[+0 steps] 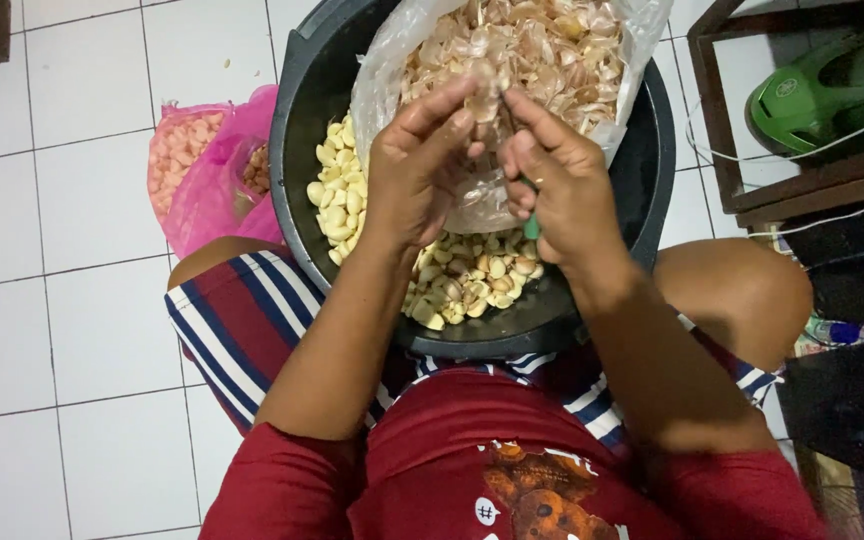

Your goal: A person sits on the floor peeling garlic cloves one by one, separating the skins into a plastic bag and the peeled cloves into a large bowl.

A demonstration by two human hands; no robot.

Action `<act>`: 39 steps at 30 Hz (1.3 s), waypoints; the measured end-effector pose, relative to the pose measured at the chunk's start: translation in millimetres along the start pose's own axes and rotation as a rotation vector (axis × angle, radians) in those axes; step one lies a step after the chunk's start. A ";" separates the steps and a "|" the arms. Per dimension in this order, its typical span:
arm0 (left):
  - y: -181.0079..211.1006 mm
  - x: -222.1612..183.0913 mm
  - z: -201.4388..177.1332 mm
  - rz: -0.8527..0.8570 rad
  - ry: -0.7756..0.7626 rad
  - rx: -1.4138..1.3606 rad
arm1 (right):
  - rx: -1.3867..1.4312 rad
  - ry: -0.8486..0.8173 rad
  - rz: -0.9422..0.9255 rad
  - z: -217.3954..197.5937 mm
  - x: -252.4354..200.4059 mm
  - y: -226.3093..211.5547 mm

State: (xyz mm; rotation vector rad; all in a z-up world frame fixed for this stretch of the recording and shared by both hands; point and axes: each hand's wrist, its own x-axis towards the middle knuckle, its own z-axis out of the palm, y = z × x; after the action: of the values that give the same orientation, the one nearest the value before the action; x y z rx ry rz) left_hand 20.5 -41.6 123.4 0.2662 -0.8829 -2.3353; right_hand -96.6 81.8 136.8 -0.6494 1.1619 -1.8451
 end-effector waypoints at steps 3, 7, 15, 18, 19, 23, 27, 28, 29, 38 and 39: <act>0.5 1.5 1.1 0.025 0.191 0.098 | -0.100 -0.059 0.003 4.2 -3.1 -1.6; 7.2 1.9 4.3 0.039 0.138 -0.044 | -0.388 -0.179 -0.136 9.5 -8.0 -9.2; 4.5 -0.7 3.7 0.100 0.132 0.143 | -0.767 -0.112 -0.470 19.7 -11.6 -11.2; 13.1 -1.1 5.1 0.123 0.118 0.235 | -0.732 -0.200 -0.402 18.3 -12.5 -16.4; 14.9 -0.9 4.7 0.149 0.102 0.315 | -0.761 -0.191 -0.435 19.3 -13.1 -18.1; 15.9 -0.4 6.7 0.161 0.047 0.390 | -0.711 -0.103 -0.428 22.1 -15.6 -10.5; 16.6 2.9 -1.9 0.065 0.000 0.345 | -0.123 -0.032 0.040 6.1 -5.4 -8.4; 15.0 2.3 -1.8 0.033 -0.026 0.234 | -0.083 -0.036 0.048 5.2 -5.3 -7.8; 13.3 1.8 -1.7 0.002 -0.051 0.124 | -0.044 -0.039 0.057 4.1 -5.1 -7.3; -1.9 9.3 -14.7 0.044 -0.021 -0.076 | -0.531 -0.102 -0.316 1.1 -7.7 2.5; 3.5 5.3 -13.7 0.035 -0.015 -0.077 | -0.528 -0.096 -0.307 2.3 -5.8 -0.2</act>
State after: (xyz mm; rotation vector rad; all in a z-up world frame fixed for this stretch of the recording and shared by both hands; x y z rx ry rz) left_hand 23.4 -54.1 115.4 0.1999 -0.7968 -2.3361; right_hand -91.9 85.8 138.0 -1.2588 1.5683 -1.7262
